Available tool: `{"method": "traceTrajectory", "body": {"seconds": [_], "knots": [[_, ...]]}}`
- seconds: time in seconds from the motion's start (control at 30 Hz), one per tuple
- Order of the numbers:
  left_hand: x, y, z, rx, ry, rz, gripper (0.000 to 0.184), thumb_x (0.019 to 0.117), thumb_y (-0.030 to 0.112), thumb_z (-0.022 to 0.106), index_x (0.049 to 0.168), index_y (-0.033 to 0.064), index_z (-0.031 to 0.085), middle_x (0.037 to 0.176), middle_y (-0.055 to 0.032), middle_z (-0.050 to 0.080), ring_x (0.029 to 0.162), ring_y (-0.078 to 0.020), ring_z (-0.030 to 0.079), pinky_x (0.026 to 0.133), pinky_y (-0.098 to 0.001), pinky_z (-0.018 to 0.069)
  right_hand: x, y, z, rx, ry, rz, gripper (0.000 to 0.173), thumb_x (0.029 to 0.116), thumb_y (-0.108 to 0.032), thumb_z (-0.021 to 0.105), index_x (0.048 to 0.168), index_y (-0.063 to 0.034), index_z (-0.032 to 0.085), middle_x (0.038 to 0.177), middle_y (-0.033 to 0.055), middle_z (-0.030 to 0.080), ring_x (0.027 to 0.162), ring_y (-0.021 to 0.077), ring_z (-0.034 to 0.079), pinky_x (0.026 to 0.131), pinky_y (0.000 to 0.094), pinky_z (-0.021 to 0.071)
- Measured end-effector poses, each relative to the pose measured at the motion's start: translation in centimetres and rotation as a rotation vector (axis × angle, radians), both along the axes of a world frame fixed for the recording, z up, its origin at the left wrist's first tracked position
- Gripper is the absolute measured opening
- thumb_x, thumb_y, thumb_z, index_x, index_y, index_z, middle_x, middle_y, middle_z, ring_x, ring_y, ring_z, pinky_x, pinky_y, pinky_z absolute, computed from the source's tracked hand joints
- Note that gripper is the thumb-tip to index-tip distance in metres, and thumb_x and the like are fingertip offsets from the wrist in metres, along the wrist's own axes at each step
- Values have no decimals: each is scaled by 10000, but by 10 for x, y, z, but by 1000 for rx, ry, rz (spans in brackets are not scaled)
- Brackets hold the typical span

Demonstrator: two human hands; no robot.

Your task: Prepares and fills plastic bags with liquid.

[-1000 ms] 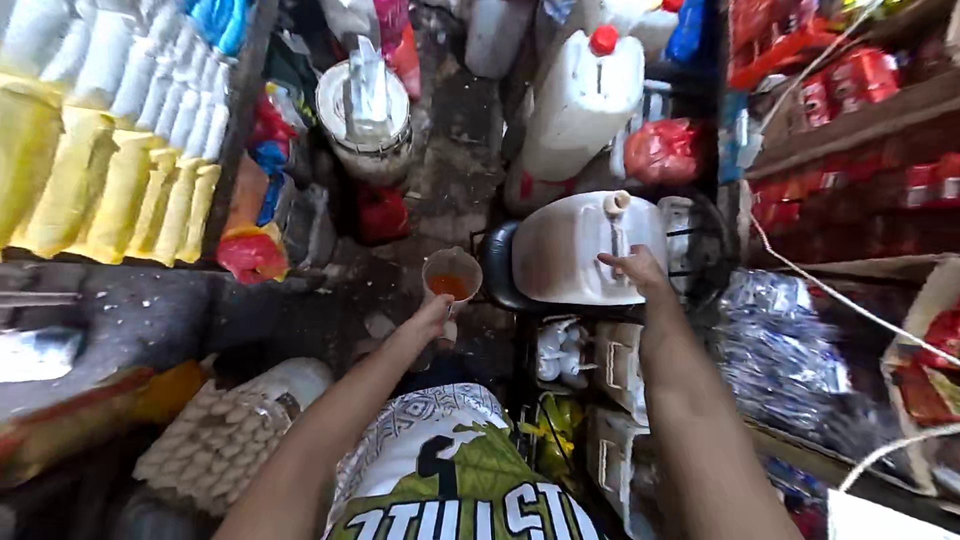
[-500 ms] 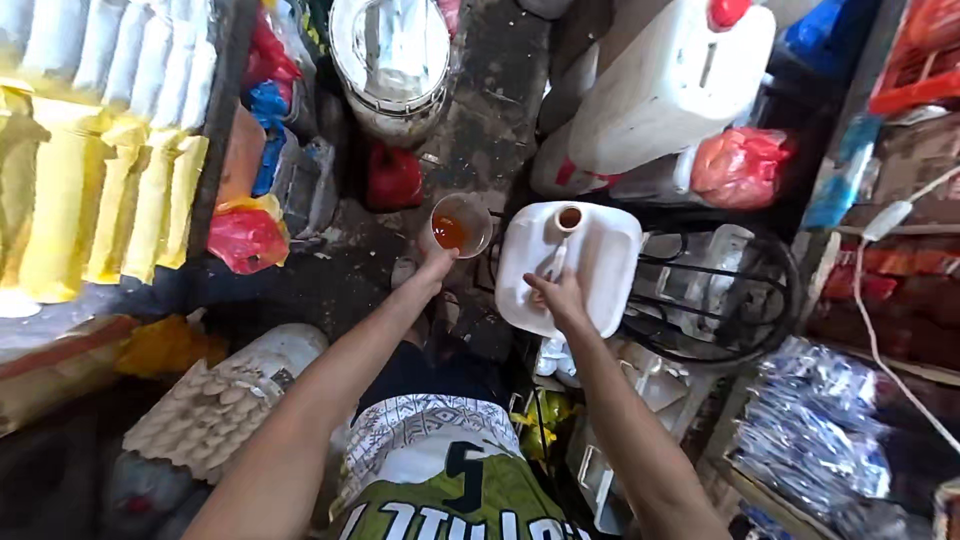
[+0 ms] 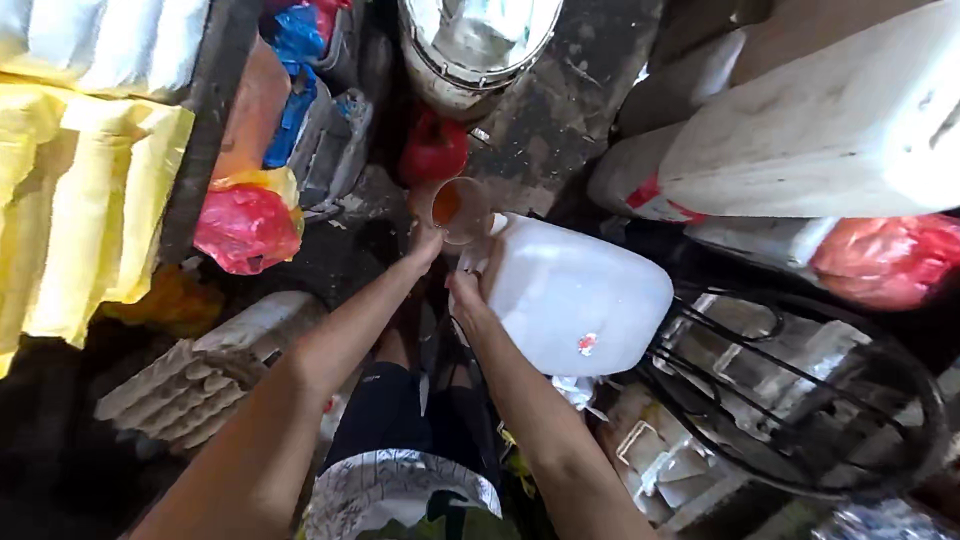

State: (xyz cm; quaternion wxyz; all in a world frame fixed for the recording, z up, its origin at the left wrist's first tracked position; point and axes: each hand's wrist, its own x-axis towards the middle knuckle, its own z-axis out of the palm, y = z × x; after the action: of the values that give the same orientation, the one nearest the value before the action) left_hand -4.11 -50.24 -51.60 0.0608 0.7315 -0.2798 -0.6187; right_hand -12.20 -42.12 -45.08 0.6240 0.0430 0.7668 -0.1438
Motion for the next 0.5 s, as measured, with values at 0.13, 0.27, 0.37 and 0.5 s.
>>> {"method": "traceTrajectory", "body": {"seconds": [0.13,0.27,0.37,0.5], "knots": [[14,-11,-51,-12,-20,-109,597,934,218,649,1466,24,460,1456,-214,518,1328,-350,523,1067,-583,463,33,-16,-48,38,-17,-14,377,1070,-185,453,1343,62,535,1303,272,556,1138,351,557,917,530,488],[23,-22,-102,29,-17,-164,509,955,281,637,1379,14,547,1377,-211,580,1276,-354,567,1031,-600,482,59,-17,-98,11,-32,3,408,1106,-235,412,1365,47,553,1400,267,539,1269,364,529,1027,560,452],[31,-27,-136,38,-3,-181,486,944,276,637,1361,33,578,1365,-196,599,1284,-346,565,1041,-608,473,74,-10,-143,11,-78,-22,458,1121,-270,354,1434,35,490,1480,267,477,1357,371,467,1087,585,411],[45,-23,-179,54,6,-222,514,921,346,661,1316,22,604,1342,-198,612,1264,-351,580,1031,-627,476,95,-49,-122,180,-96,-60,464,1146,-271,281,1500,-7,424,1542,197,446,1422,295,427,1164,508,362]]}}
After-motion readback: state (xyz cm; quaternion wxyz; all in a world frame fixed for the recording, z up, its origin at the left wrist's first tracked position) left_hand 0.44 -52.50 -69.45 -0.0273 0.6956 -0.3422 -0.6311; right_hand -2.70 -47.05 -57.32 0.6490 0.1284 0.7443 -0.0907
